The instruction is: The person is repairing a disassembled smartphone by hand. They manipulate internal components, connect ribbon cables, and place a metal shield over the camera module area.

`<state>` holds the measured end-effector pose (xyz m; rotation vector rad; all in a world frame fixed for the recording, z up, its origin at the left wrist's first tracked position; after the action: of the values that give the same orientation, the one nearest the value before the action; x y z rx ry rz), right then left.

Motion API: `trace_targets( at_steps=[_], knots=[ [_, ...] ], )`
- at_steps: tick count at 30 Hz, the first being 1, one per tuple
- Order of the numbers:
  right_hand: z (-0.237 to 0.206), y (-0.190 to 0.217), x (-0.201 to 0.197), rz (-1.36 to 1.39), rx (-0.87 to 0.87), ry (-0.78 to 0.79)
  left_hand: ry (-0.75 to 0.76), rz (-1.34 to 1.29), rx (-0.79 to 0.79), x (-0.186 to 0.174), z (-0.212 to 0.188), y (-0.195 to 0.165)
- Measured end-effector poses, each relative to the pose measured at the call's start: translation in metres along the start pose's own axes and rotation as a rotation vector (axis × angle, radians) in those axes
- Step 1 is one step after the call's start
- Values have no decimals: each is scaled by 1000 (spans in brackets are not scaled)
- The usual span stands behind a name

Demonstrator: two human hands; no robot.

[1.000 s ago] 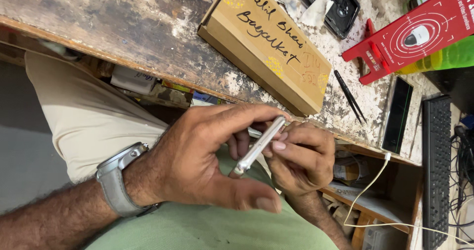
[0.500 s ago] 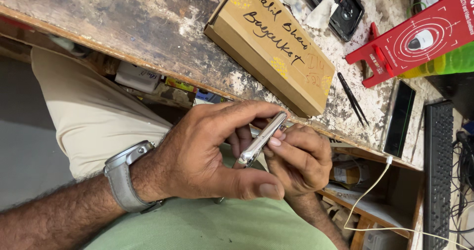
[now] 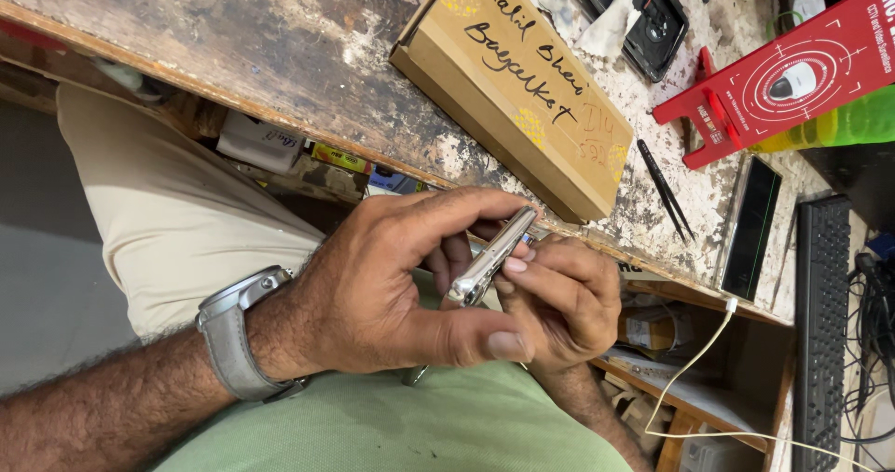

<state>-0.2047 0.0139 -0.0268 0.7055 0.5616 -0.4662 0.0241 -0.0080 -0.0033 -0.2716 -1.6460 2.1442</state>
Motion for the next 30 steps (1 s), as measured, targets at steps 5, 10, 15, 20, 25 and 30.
trace_targets(
  at_steps=[5,10,15,20,25,30],
  knots=[
    [5,4,-3,-24,-72,52,-25,-19,35,1,-2,2],
    [7,14,-5,-139,-99,135,-65,-5,13,1,-6,4],
    [11,13,-1,-79,-116,127,-88,-17,-14,5,-9,7],
    [12,11,1,17,-111,190,-128,76,28,8,-15,5],
    [9,16,-5,-8,-33,177,-105,15,34,7,-14,7],
    [2,27,-4,472,424,42,-125,-131,75,9,-13,10]
  ],
)
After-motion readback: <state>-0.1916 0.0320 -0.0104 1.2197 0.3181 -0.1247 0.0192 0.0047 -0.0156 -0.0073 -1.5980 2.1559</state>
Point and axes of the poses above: each hand's wrist, its own z-axis towards the middle knuckle, its own x-axis out of the palm, y = z × x, the point moved 1 cm from there along z, towards the middle knuckle, and after that the axes turned 3 degrees about x, right-handed, at the moved point
